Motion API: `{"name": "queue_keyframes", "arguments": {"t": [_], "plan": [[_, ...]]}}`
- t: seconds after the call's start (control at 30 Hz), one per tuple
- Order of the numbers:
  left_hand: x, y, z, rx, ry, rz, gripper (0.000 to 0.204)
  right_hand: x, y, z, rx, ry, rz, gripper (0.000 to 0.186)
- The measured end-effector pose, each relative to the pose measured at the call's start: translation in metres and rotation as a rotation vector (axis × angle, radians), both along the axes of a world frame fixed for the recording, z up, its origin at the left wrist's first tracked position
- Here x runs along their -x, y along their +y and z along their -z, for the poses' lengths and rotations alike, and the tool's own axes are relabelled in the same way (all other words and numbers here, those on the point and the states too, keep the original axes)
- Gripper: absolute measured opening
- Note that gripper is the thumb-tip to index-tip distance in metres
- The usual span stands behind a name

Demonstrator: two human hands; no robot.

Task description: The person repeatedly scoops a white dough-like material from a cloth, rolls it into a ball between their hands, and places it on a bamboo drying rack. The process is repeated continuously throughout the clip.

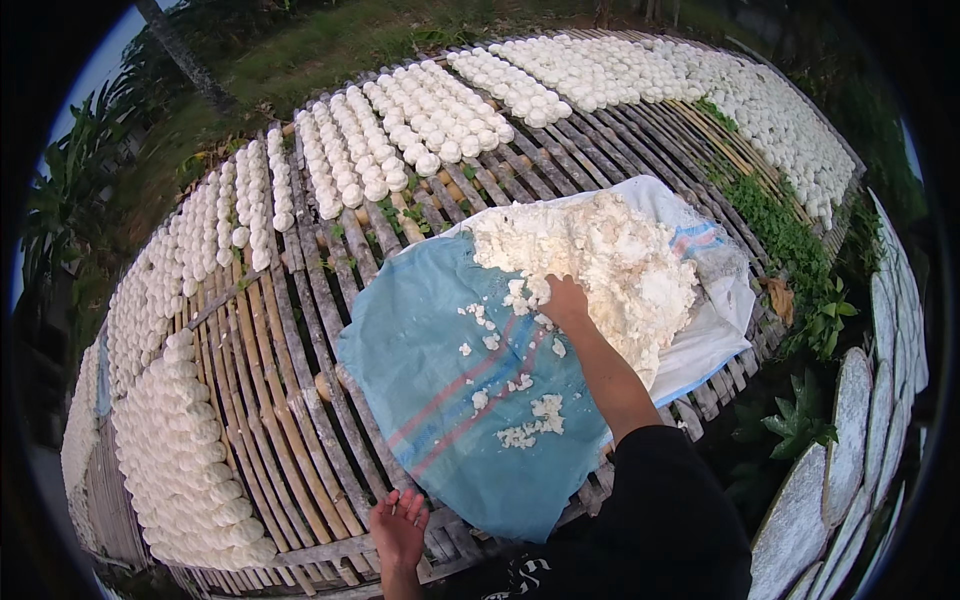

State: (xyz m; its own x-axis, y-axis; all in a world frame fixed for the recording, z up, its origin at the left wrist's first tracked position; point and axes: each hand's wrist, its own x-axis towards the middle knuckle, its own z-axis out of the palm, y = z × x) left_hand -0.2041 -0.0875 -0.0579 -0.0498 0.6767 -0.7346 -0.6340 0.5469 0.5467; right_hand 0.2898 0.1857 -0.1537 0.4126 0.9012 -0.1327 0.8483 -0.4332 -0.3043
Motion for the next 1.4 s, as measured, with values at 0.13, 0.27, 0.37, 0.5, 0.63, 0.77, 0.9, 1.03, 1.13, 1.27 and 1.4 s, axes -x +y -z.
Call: {"name": "queue_keyframes", "arguments": {"t": [0.13,0.27,0.37,0.5,0.63,0.77,0.9,1.03,1.13,1.27,1.4], "plan": [[-0.032,0.024,-0.011,-0.160,0.014,0.150,0.034,-0.026,-0.033,-0.038,-0.391,0.628,0.156,0.080],[-0.103,0.065,-0.027,-0.262,-0.062,0.401,0.044,0.007,-0.106,-0.104,-0.401,0.899,0.125,0.095],[-0.167,0.087,-0.044,-0.253,-0.185,0.392,0.058,0.067,-0.156,-0.153,-0.308,1.147,-0.072,0.105],[-0.187,0.097,-0.055,-0.306,-0.492,0.521,0.059,0.133,-0.217,-0.197,-0.315,0.766,-0.416,0.100],[-0.175,0.085,-0.044,-0.307,-0.879,0.451,0.059,0.144,-0.232,-0.200,-0.667,0.290,-0.546,0.094],[-0.193,0.077,-0.037,-0.182,-1.002,0.315,0.060,0.154,-0.218,-0.167,-0.857,0.440,-0.701,0.093],[-0.216,0.085,-0.054,-0.199,-0.603,0.351,0.064,0.174,-0.206,-0.150,-0.855,0.511,-0.583,0.085],[-0.215,0.095,-0.070,-0.121,-0.579,0.306,0.059,0.179,-0.202,-0.175,-0.784,0.725,-0.245,0.079],[-0.209,0.105,-0.060,-0.202,-0.716,0.326,0.055,0.161,-0.201,-0.194,-0.829,0.511,-0.471,0.072],[-0.202,0.117,-0.039,-0.249,-0.728,0.462,0.060,0.156,-0.199,-0.189,-0.860,0.372,-0.545,0.062],[-0.205,0.118,-0.039,-0.228,-0.601,0.419,0.062,0.185,-0.199,-0.171,-0.844,0.339,-0.301,0.062]]}}
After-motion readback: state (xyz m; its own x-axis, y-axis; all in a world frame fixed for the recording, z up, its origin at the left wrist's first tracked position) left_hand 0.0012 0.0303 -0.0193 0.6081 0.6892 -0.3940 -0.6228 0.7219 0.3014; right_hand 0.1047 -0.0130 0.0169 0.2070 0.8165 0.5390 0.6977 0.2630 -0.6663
